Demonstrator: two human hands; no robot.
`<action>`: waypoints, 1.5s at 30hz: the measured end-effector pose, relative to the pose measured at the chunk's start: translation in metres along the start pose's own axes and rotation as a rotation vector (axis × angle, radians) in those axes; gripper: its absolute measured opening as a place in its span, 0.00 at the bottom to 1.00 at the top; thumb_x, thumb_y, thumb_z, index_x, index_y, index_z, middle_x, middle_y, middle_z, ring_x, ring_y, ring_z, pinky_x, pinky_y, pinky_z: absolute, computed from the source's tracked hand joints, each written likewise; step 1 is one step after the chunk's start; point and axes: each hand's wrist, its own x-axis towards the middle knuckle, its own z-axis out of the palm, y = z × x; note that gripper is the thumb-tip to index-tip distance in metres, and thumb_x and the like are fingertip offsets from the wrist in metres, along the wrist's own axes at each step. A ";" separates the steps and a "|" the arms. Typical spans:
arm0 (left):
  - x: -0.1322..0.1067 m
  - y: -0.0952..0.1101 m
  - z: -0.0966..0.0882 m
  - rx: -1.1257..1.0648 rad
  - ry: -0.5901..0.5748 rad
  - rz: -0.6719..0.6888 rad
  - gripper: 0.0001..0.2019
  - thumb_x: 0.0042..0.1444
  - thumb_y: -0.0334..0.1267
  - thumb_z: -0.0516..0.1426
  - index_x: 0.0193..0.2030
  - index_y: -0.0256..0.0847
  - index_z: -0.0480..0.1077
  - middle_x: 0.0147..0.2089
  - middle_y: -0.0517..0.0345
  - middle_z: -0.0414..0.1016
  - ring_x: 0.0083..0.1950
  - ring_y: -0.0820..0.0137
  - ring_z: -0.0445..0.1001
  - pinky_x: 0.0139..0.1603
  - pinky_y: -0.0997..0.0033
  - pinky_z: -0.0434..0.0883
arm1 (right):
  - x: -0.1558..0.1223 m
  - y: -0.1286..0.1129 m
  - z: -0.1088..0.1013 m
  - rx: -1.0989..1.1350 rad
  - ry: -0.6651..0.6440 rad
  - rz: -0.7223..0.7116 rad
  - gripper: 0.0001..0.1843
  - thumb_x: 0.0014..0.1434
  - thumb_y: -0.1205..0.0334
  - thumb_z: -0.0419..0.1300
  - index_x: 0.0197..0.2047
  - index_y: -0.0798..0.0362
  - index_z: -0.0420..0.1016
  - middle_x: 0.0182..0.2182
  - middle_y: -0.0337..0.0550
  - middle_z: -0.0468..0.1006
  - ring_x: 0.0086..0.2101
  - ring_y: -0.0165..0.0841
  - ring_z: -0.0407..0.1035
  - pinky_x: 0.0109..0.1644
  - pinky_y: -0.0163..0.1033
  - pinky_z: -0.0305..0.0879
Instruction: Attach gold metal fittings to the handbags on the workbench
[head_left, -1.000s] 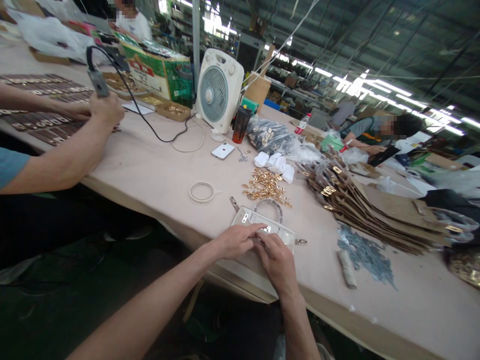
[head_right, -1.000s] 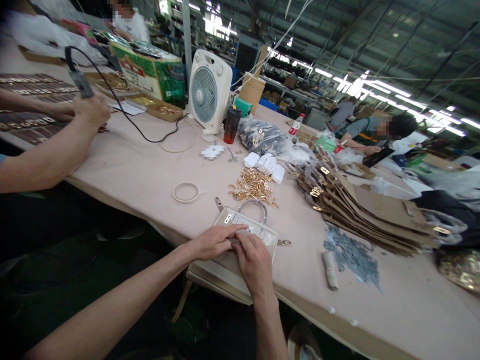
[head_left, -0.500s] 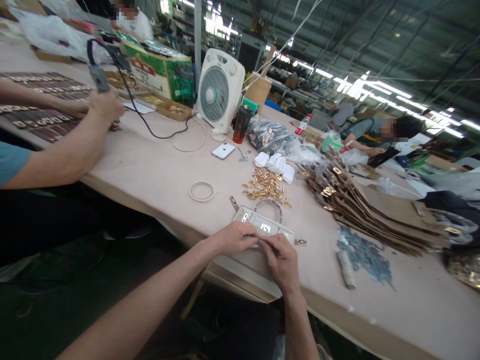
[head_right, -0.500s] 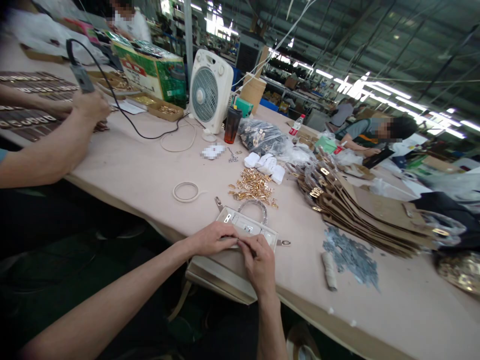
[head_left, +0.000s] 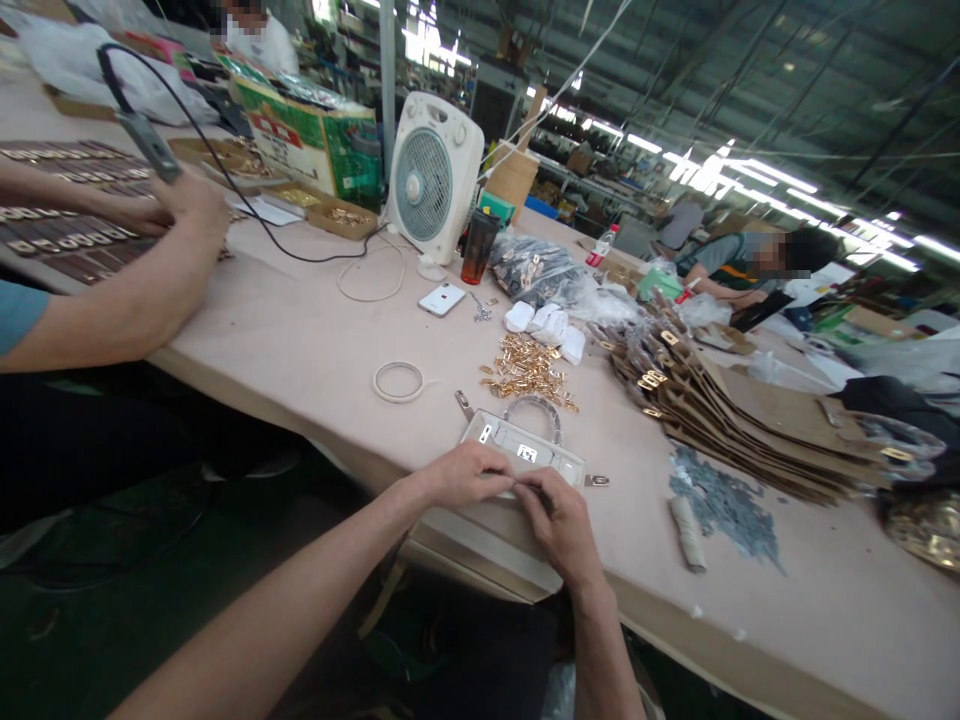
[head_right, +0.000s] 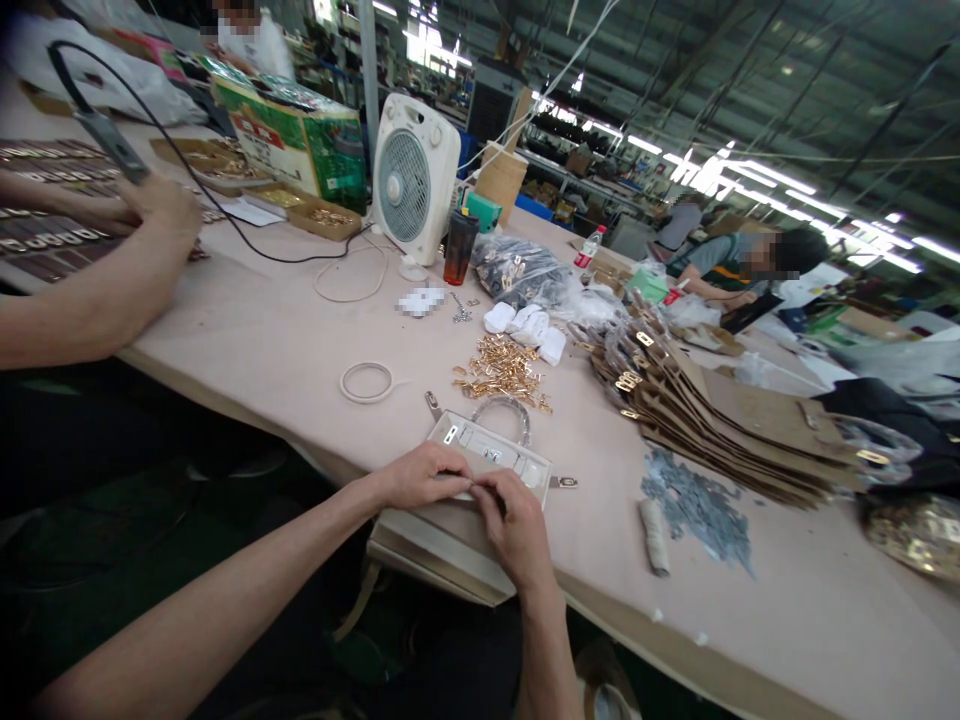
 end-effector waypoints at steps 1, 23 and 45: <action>0.000 0.000 -0.001 -0.034 -0.003 -0.014 0.11 0.64 0.39 0.58 0.37 0.36 0.80 0.33 0.59 0.79 0.36 0.71 0.74 0.40 0.74 0.67 | 0.000 0.000 0.001 0.004 0.003 -0.006 0.06 0.70 0.60 0.59 0.42 0.47 0.78 0.38 0.43 0.80 0.39 0.38 0.75 0.45 0.42 0.70; -0.005 0.006 -0.001 0.027 -0.018 0.077 0.08 0.64 0.35 0.59 0.40 0.37 0.81 0.38 0.54 0.83 0.39 0.71 0.79 0.44 0.76 0.70 | 0.029 0.029 -0.022 0.126 0.274 0.194 0.12 0.67 0.51 0.62 0.43 0.49 0.82 0.56 0.50 0.77 0.58 0.43 0.70 0.66 0.53 0.62; -0.006 0.007 0.000 0.051 0.002 0.095 0.07 0.64 0.33 0.59 0.40 0.38 0.80 0.37 0.56 0.83 0.38 0.71 0.78 0.43 0.76 0.69 | 0.045 0.040 0.016 -0.039 0.228 0.251 0.13 0.65 0.52 0.61 0.39 0.50 0.84 0.60 0.54 0.74 0.63 0.46 0.66 0.70 0.56 0.55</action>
